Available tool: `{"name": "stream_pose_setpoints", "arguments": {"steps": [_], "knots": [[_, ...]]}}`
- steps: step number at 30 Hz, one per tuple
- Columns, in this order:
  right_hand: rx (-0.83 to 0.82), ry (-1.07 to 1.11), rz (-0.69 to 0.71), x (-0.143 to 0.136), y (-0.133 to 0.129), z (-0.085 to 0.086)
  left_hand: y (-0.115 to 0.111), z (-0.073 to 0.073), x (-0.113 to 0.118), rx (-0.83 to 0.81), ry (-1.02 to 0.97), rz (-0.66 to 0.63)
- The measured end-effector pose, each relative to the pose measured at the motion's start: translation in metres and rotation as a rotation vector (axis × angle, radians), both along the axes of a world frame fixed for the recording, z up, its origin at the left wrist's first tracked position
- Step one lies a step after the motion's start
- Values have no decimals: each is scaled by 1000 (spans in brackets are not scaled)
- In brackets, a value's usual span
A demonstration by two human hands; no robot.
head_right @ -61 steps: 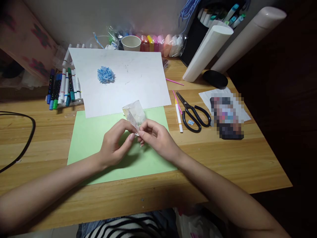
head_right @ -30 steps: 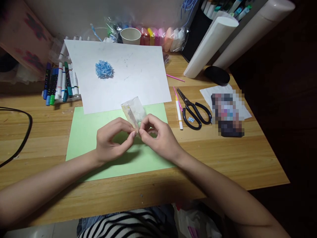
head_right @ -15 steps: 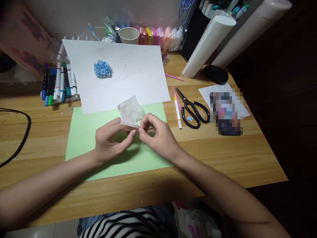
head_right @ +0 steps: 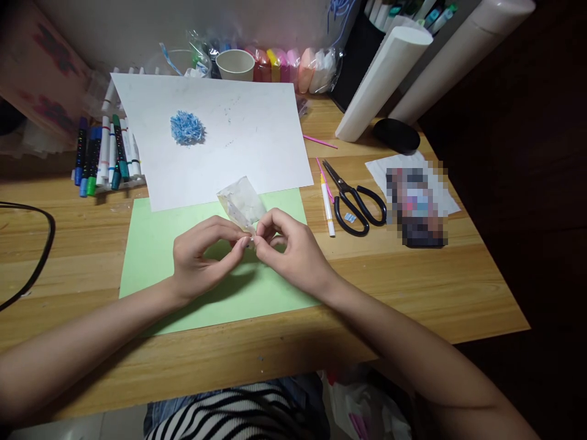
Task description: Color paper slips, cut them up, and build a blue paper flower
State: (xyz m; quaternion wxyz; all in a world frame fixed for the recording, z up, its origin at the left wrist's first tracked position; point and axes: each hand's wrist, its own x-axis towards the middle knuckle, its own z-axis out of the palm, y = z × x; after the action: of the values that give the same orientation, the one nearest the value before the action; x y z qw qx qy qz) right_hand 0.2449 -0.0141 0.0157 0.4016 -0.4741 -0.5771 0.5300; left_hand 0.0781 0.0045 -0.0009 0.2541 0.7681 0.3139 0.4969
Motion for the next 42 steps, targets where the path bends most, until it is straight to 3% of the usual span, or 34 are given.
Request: {"name": "stream_pose_setpoints", "arguments": {"steps": [5, 16, 22, 32, 42], "knots": [[-35, 36, 27, 1, 1, 2, 2, 3, -1, -61, -19, -28], [-2, 40, 68, 3, 0, 4, 5, 0, -5, -362, -139, -162], [3, 38, 62, 3, 1, 5, 6, -1, -6, -485, -178, -133], [24, -27, 67, 1, 1, 5, 5, 2, -3, -343, -80, -175], [13, -9, 25, 0, -1, 2, 5, -4, -4, -540, -165, -153]]}}
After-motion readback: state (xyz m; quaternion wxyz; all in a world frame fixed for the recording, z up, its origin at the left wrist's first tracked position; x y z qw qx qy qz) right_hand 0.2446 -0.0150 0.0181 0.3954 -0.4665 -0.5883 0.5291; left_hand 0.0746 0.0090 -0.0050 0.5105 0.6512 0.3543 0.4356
